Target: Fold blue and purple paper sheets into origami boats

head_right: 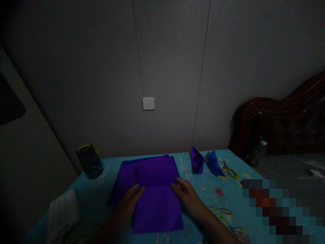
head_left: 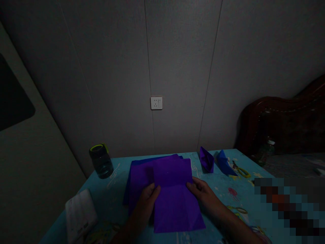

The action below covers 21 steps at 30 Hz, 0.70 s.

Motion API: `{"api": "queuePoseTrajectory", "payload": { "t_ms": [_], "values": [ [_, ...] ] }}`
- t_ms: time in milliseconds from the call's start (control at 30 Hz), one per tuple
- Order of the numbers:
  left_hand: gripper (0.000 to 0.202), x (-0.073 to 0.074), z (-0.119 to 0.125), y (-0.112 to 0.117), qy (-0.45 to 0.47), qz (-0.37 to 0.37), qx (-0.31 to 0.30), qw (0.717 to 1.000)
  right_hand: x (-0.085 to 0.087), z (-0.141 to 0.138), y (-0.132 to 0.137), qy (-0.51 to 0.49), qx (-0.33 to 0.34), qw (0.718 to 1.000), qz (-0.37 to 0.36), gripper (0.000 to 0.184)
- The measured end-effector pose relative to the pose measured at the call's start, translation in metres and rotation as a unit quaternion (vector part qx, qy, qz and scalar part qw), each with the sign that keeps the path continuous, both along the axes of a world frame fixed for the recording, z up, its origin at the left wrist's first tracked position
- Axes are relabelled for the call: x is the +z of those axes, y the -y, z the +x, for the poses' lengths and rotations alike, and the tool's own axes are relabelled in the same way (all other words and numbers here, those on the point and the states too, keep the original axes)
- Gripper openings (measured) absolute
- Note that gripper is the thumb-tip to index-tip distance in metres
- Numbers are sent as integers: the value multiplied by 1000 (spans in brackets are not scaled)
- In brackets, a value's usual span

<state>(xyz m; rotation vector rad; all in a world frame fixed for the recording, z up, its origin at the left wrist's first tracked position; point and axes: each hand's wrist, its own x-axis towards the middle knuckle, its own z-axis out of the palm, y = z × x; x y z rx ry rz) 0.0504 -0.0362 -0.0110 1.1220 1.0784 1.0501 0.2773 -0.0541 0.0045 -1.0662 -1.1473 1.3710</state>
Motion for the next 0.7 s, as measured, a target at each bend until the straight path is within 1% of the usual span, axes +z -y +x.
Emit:
{"api": "queuePoseTrajectory", "payload": {
  "t_ms": [67, 100, 167, 233, 267, 300, 333, 367, 433, 467, 500, 567, 633, 700],
  "values": [
    [49, 1, 0, 0, 29, 13, -48, 998, 1, 0, -2, -3, -24, 1000, -7, 46],
    [50, 3, 0, 1, 35, 18, -52, 998, 1, 0, -2, -9, -30, 999, -10, 47],
    [59, 6, 1, 2, 35, 23, -28, 999, 2, 0, -2, -26, -39, 999, -10, 53],
    [77, 10, 2, 5, 43, 35, -11, 998, 4, 1, -1, -41, -53, 998, -3, 63],
    [85, 12, 2, 6, 50, 45, -15, 998, 4, 1, 0, -42, -62, 997, 4, 67],
    [89, 13, 2, 6, 55, 57, -22, 997, 4, 2, 0, -41, -72, 997, 13, 70],
    [86, 14, 1, 7, 50, 73, -32, 996, 4, 2, 0, -38, -81, 996, 22, 70],
    [79, 14, -1, 7, 28, 92, -42, 994, 4, 3, 1, -37, -88, 995, 30, 69],
    [57, 13, -6, 7, -66, 142, -65, 986, 4, 5, 0, -42, -89, 994, 38, 61],
    [48, 13, -8, 7, -121, 169, -77, 975, 4, 7, 0, -46, -83, 995, 38, 55],
    [44, 12, -10, 7, -170, 192, -89, 962, 5, 9, -1, -44, -76, 995, 38, 50],
    [48, 12, -13, 7, -235, 227, -92, 941, 8, 12, 0, -24, -57, 997, 45, 45],
    [56, 14, -14, 8, -268, 255, -63, 927, 12, 16, 1, 8, -29, 998, 61, 54],
    [54, 17, -15, 8, -289, 294, -24, 911, 16, 18, 4, 63, -12, 994, 87, 64]
  ]
}}
